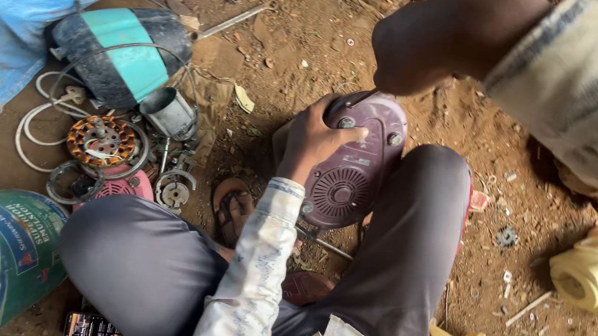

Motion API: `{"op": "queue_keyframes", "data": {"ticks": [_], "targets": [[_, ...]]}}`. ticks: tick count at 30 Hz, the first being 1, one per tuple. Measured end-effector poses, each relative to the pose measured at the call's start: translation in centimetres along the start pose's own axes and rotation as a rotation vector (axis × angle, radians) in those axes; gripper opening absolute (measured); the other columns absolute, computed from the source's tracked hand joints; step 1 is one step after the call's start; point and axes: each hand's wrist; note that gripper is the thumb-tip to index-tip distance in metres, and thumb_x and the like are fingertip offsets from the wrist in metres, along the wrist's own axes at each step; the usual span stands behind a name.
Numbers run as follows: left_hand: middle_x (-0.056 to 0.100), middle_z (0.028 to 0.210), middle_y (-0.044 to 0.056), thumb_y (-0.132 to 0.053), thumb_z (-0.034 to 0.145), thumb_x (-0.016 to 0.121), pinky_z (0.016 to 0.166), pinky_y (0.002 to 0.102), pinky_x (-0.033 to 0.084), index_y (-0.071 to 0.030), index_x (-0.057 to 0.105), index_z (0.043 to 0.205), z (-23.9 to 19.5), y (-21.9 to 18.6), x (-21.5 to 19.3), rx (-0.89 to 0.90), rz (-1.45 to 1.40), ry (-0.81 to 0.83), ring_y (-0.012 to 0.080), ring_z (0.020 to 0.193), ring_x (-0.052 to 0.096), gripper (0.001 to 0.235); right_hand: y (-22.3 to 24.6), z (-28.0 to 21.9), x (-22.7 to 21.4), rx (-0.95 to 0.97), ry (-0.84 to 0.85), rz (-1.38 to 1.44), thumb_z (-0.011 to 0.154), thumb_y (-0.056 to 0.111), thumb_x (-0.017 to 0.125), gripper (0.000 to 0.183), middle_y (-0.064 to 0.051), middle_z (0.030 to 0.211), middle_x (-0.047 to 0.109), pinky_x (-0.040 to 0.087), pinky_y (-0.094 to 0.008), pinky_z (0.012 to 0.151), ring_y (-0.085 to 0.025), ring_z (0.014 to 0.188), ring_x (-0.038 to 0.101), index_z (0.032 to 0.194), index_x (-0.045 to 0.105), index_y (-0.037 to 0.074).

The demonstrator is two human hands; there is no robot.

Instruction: The person sits on the ground and uses a screwdriver to remove screws from a maroon motor housing. After removing the cover, the person manipulates the internal wiring and components with their hands.

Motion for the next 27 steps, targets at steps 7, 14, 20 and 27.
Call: {"op": "queue_keyframes", "data": {"ticks": [7,14,20,27], "targets": [[0.079,0.105,0.013,-0.057,0.062,0.084,0.089,0.038,0.059,-0.009,0.07,0.123,1.1,1.0,0.1,0.038,0.115,-0.053,0.0288,0.094,0.077,0.078,0.2,-1.1,1.4,0.002,-0.039,-0.028,0.098,0.017,0.047,0.029,-0.014,0.072,0.072,0.061,-0.042,0.062,-0.026,0.059,0.073,0.087,0.071,0.005],[0.076,0.108,0.019,-0.065,0.065,0.084,0.091,0.042,0.059,-0.005,0.066,0.132,1.7,2.3,1.3,0.096,0.244,-0.115,0.0341,0.099,0.076,0.091,3.0,-4.8,3.7,0.14,-0.03,-0.023,0.104,0.018,0.045,0.029,-0.004,0.055,0.063,0.052,-0.033,0.049,-0.015,0.043,0.061,0.091,0.069,0.012],[0.077,0.105,0.018,-0.064,0.064,0.085,0.088,0.044,0.058,-0.004,0.065,0.129,2.1,2.1,0.9,0.077,0.272,-0.117,0.0351,0.096,0.075,0.091,3.3,-5.4,6.1,0.055,-0.293,-0.073,0.106,0.017,0.047,0.024,0.002,0.039,0.049,0.035,-0.029,0.031,-0.008,0.028,0.041,0.105,0.069,0.01],[0.078,0.1,0.013,-0.066,0.064,0.084,0.087,0.041,0.06,-0.007,0.065,0.127,2.6,2.1,0.6,0.05,0.257,-0.084,0.0297,0.09,0.077,0.088,2.5,-5.6,10.3,0.065,-0.485,0.043,0.1,0.017,0.055,0.026,-0.005,0.044,0.055,0.035,-0.035,0.03,-0.018,0.028,0.046,0.118,0.071,0.008]]}}
Point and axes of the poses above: each hand's wrist, its own z-axis towards the middle knuckle, its own x-axis out of the palm, y = z × x
